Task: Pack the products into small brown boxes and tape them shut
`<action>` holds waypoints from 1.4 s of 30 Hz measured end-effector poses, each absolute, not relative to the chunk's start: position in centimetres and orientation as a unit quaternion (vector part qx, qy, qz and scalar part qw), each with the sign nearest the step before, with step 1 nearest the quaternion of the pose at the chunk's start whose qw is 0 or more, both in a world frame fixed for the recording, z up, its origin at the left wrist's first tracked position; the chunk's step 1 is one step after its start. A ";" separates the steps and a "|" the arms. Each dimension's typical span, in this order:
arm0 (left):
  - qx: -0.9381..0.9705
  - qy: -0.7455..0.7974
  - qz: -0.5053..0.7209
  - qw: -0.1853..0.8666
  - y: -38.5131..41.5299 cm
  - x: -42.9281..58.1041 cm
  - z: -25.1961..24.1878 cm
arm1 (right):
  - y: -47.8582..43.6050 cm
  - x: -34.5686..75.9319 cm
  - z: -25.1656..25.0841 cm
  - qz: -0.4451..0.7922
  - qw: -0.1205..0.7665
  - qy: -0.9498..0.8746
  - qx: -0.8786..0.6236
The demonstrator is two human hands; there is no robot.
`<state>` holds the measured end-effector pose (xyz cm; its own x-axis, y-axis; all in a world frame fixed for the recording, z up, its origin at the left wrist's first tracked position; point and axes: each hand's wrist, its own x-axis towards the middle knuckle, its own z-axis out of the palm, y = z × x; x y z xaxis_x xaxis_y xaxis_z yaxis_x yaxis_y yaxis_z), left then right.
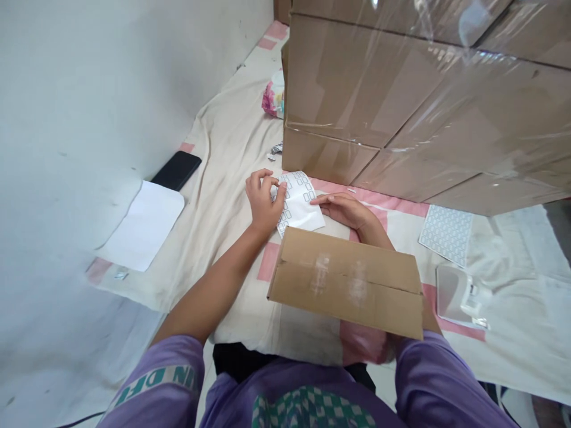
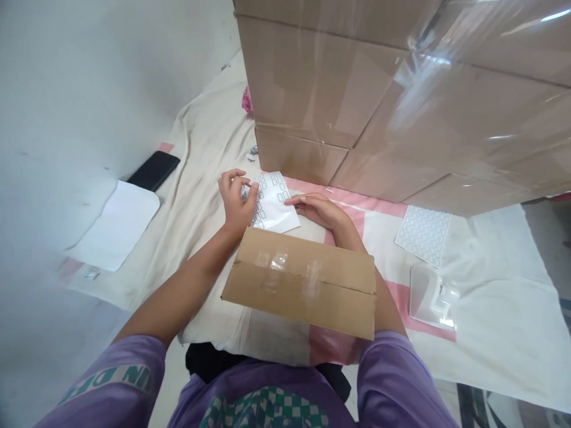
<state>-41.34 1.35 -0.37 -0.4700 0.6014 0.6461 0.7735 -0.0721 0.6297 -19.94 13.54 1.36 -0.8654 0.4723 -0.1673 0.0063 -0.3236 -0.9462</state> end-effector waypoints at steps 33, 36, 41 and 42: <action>-0.614 -0.620 -0.483 0.077 0.5 -41.4 -0.2 | 7.9 -13.3 6.8 0.450 0.500 -0.623 -0.400; -0.602 -0.628 -0.491 0.056 0.7 -41.7 -0.5 | 2.5 -8.5 5.8 0.470 0.517 -0.555 -0.452; -0.632 -0.638 -0.440 0.012 1.4 -42.4 -1.7 | -5.8 -6.5 3.2 0.564 0.549 -0.417 -0.454; -0.640 -0.639 -0.427 0.001 1.5 -42.5 -1.9 | -6.5 -6.7 2.9 0.577 0.553 -0.407 -0.443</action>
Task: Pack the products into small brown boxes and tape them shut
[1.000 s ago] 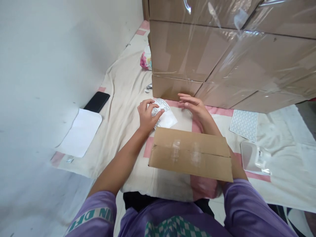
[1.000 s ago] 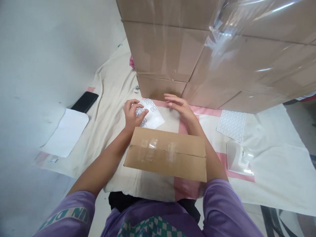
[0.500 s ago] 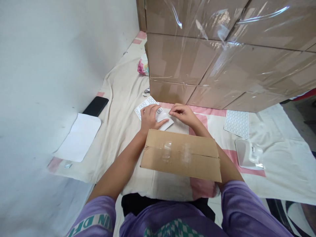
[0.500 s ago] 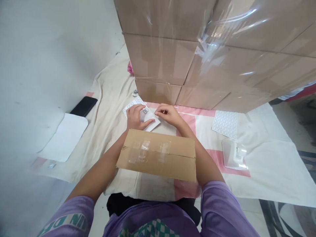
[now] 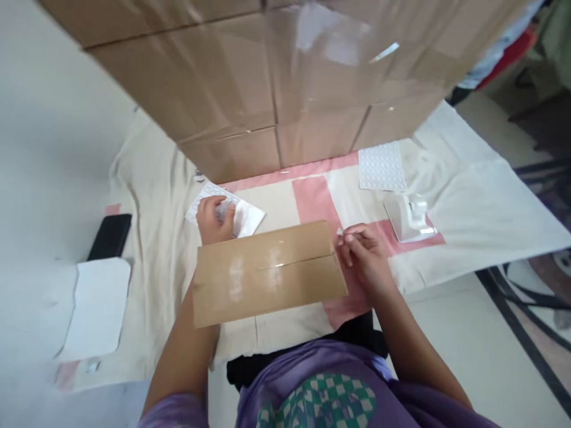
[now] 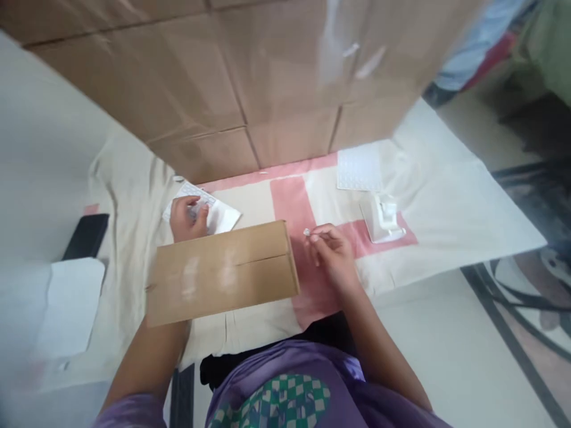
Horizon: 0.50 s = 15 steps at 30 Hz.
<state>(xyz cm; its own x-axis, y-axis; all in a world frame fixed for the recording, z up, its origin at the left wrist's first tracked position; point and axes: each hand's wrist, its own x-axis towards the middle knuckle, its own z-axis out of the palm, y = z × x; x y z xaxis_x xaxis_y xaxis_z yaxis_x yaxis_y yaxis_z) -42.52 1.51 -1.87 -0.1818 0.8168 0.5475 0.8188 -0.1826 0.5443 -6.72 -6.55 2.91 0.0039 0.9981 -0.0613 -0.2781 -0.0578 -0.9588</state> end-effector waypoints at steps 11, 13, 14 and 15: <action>-0.715 -0.635 -0.290 -0.049 1.6 -42.7 -1.1 | -6.7 -6.4 2.2 0.599 0.516 -0.493 -0.362; -0.714 -0.640 -0.281 -0.047 1.6 -42.7 -1.1 | -6.9 -6.3 2.3 0.610 0.506 -0.499 -0.350; -0.714 -0.642 -0.277 -0.045 1.6 -42.8 -1.1 | -6.9 -6.3 2.4 0.618 0.503 -0.499 -0.340; -0.713 -0.644 -0.274 -0.043 1.5 -42.8 -1.1 | -7.0 -6.2 2.5 0.625 0.500 -0.499 -0.331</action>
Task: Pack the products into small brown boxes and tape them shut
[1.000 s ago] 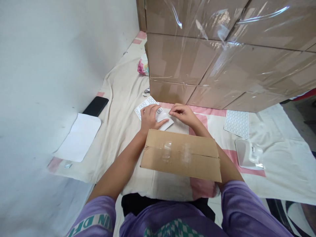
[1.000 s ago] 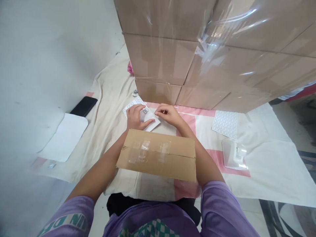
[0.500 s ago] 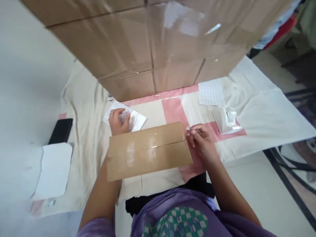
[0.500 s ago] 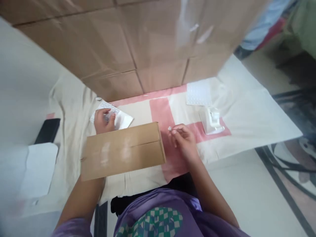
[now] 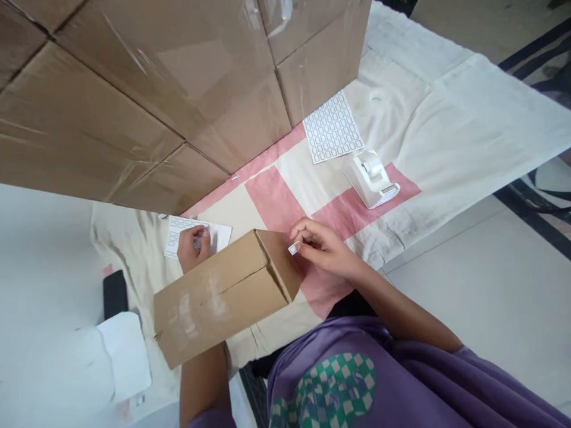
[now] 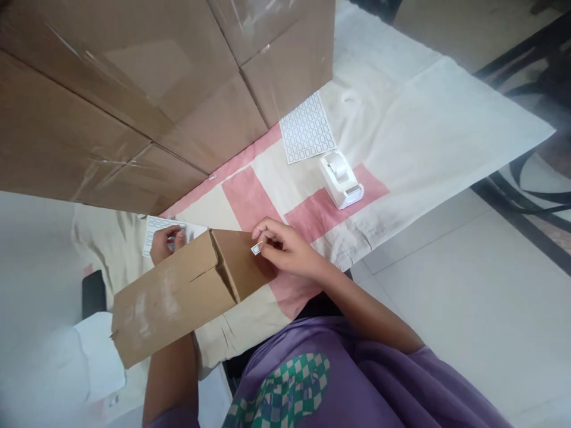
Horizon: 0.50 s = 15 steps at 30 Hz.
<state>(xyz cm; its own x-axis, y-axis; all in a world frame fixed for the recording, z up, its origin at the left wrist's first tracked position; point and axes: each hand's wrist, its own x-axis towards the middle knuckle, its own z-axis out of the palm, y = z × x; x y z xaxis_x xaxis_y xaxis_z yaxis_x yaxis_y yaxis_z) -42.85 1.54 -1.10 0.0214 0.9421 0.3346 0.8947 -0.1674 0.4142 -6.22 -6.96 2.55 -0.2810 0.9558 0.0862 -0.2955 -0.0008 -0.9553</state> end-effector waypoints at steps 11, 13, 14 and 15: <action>0.727 0.641 0.245 0.033 1.6 -43.0 -1.3 | -3.9 -3.3 4.6 0.412 0.398 -0.779 -0.255; 0.730 0.639 0.241 0.030 1.6 -42.8 -1.1 | -3.1 -3.3 4.3 0.414 0.383 -0.797 -0.217; 0.730 0.639 0.239 0.030 1.6 -42.6 -0.9 | -3.0 -3.4 4.0 0.425 0.376 -0.799 -0.200; 0.731 0.639 0.238 0.031 1.6 -42.5 -0.8 | -3.0 -3.6 3.8 0.438 0.373 -0.797 -0.183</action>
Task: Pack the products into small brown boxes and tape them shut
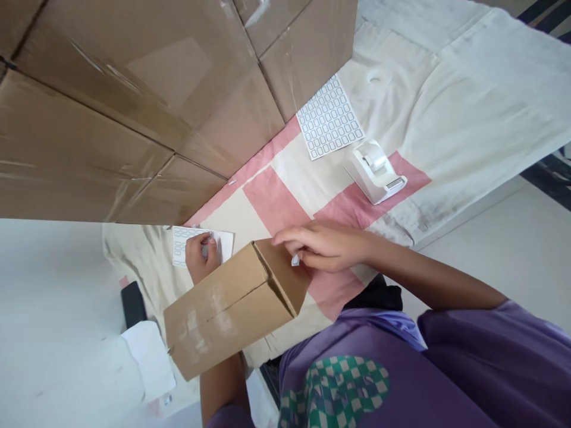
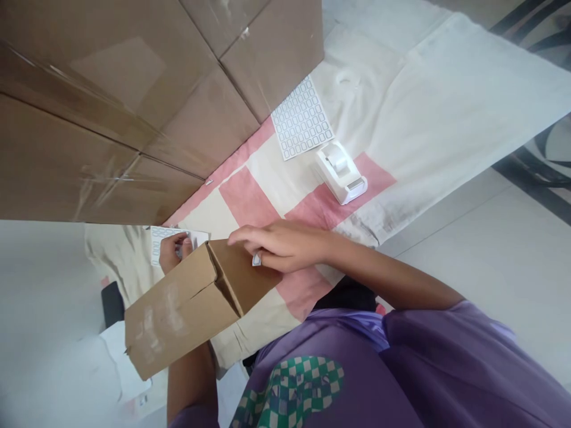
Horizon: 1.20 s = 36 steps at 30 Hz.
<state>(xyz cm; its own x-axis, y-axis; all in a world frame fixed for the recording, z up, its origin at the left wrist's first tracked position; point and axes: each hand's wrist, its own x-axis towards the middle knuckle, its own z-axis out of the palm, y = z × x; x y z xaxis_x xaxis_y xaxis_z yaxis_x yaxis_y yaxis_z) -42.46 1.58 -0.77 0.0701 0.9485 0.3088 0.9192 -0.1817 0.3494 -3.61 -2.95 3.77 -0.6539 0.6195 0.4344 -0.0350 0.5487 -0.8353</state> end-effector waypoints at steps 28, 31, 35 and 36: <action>0.760 0.603 0.237 0.039 1.5 -41.6 -0.2 | -3.5 -5.4 2.8 0.493 0.409 -0.746 -0.183; 0.760 0.602 0.241 0.039 1.4 -41.7 -0.3 | -3.5 -5.5 2.8 0.485 0.440 -0.739 -0.159; 0.758 0.602 0.245 0.039 1.2 -41.7 -0.3 | -3.6 -5.5 2.9 0.451 0.476 -0.738 -0.158; 0.758 0.602 0.247 0.040 1.2 -41.7 -0.3 | -3.6 -5.5 2.9 0.454 0.480 -0.734 -0.154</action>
<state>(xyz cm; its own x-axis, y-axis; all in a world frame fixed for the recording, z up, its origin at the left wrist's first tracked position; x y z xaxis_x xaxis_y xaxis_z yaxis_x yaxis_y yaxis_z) -41.66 1.19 -0.27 0.1529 0.9330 0.3259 0.8935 -0.2714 0.3579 -5.47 -3.61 2.91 -0.4909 0.6628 0.5655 -0.2099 0.5399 -0.8151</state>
